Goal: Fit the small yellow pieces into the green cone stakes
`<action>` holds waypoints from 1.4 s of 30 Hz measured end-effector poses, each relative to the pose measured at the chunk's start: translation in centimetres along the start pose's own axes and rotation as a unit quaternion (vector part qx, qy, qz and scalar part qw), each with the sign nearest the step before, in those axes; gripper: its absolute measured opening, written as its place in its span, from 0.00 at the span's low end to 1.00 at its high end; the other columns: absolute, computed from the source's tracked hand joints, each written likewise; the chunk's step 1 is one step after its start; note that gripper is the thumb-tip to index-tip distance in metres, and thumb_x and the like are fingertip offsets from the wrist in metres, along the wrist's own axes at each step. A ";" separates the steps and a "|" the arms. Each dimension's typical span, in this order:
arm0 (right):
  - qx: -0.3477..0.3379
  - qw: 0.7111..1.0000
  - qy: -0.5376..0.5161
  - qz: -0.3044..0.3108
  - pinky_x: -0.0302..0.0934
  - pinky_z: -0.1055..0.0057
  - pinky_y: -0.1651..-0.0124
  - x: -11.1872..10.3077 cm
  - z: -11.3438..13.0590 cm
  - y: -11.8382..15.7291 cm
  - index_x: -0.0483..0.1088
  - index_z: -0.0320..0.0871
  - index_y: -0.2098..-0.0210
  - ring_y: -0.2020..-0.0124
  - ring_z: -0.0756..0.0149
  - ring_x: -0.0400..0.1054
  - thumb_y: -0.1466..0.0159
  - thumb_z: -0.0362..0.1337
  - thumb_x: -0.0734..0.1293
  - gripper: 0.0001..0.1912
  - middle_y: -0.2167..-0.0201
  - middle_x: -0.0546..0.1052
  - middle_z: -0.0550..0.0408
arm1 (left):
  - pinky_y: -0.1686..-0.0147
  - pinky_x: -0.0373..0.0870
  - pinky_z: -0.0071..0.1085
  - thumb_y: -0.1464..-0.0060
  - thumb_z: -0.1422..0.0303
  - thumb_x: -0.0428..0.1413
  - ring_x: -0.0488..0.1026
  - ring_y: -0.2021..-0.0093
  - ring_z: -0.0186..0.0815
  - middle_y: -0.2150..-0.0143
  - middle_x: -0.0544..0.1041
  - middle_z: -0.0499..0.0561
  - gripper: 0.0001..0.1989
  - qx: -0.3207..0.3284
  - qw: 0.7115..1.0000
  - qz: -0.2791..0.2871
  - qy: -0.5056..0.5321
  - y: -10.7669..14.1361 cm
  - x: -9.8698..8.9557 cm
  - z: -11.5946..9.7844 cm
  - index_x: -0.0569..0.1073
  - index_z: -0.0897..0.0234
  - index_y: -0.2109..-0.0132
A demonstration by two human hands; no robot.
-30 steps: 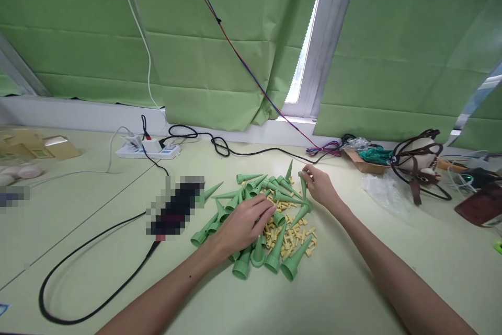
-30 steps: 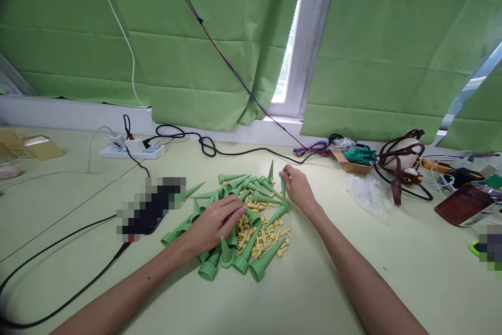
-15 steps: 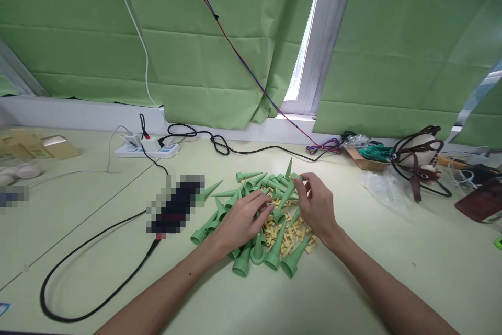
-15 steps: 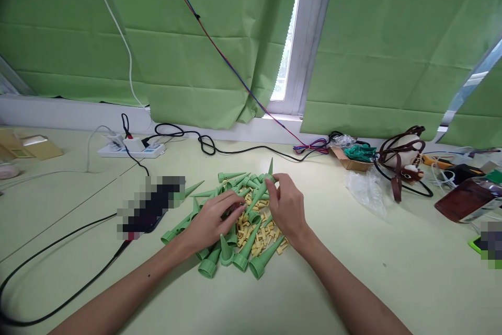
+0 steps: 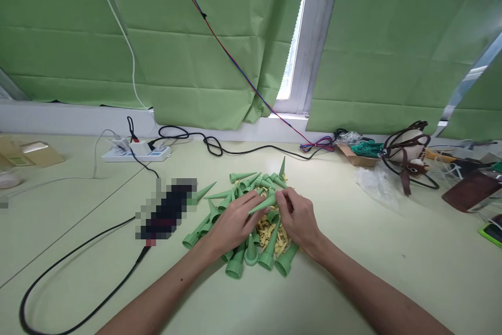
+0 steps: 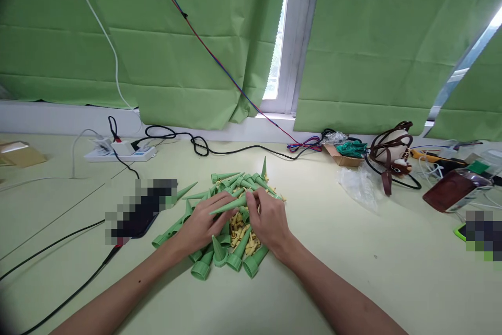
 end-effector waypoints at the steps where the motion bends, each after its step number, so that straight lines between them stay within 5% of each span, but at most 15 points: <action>1: -0.003 1.000 0.001 0.002 0.50 0.74 0.74 0.1 0.1 0.0 0.63 0.43 0.71 0.81 0.72 0.56 0.28 0.42 0.56 0.16 0.81 0.65 0.61 | 0.63 0.65 0.31 0.32 0.66 0.45 0.68 0.61 0.37 0.60 0.71 0.53 0.10 0.000 1.000 -0.002 0.003 0.0 -0.1 -0.1 0.70 0.63 0.53; 11: -0.042 0.997 0.026 0.059 0.49 0.72 0.74 1.3 0.5 0.3 0.61 0.44 0.72 0.81 0.71 0.57 0.28 0.41 0.55 0.17 0.81 0.65 0.61 | 0.54 0.68 0.34 0.32 0.69 0.45 0.71 0.53 0.39 0.54 0.74 0.53 0.10 -0.032 0.997 -0.054 0.046 0.2 -0.9 0.5 0.69 0.61 0.51; 20: -0.053 0.995 0.027 0.082 0.51 0.72 0.72 1.8 0.3 0.6 0.62 0.44 0.72 0.79 0.70 0.59 0.28 0.42 0.55 0.17 0.80 0.66 0.59 | 0.61 0.66 0.32 0.34 0.65 0.48 0.68 0.63 0.37 0.62 0.72 0.51 0.09 -0.095 0.990 -0.066 0.083 0.0 -0.9 1.7 0.69 0.63 0.58; 28: -0.077 0.990 0.028 0.118 0.50 0.72 0.72 2.5 0.8 0.8 0.63 0.44 0.70 0.79 0.69 0.58 0.27 0.43 0.54 0.17 0.79 0.66 0.59 | 0.71 0.64 0.28 0.36 0.58 0.49 0.65 0.73 0.32 0.75 0.65 0.45 0.16 -0.213 0.935 -0.065 0.276 0.4 -0.1 4.3 0.63 0.62 0.69; 42: -0.156 0.985 -0.002 0.077 0.53 0.73 0.73 1.8 2.2 1.1 0.66 0.43 0.71 0.78 0.71 0.62 0.30 0.41 0.61 0.14 0.78 0.71 0.57 | 0.69 0.67 0.29 0.39 0.60 0.55 0.68 0.68 0.32 0.56 0.75 0.55 0.13 -0.200 0.896 -0.052 0.394 -0.2 -0.3 3.4 0.70 0.64 0.52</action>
Point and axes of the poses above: each hand's wrist, its own y-axis away from the middle knuckle, its own x-axis out of the palm, z = x × y, the point moved 10 cm from there along -y, towards the middle knuckle
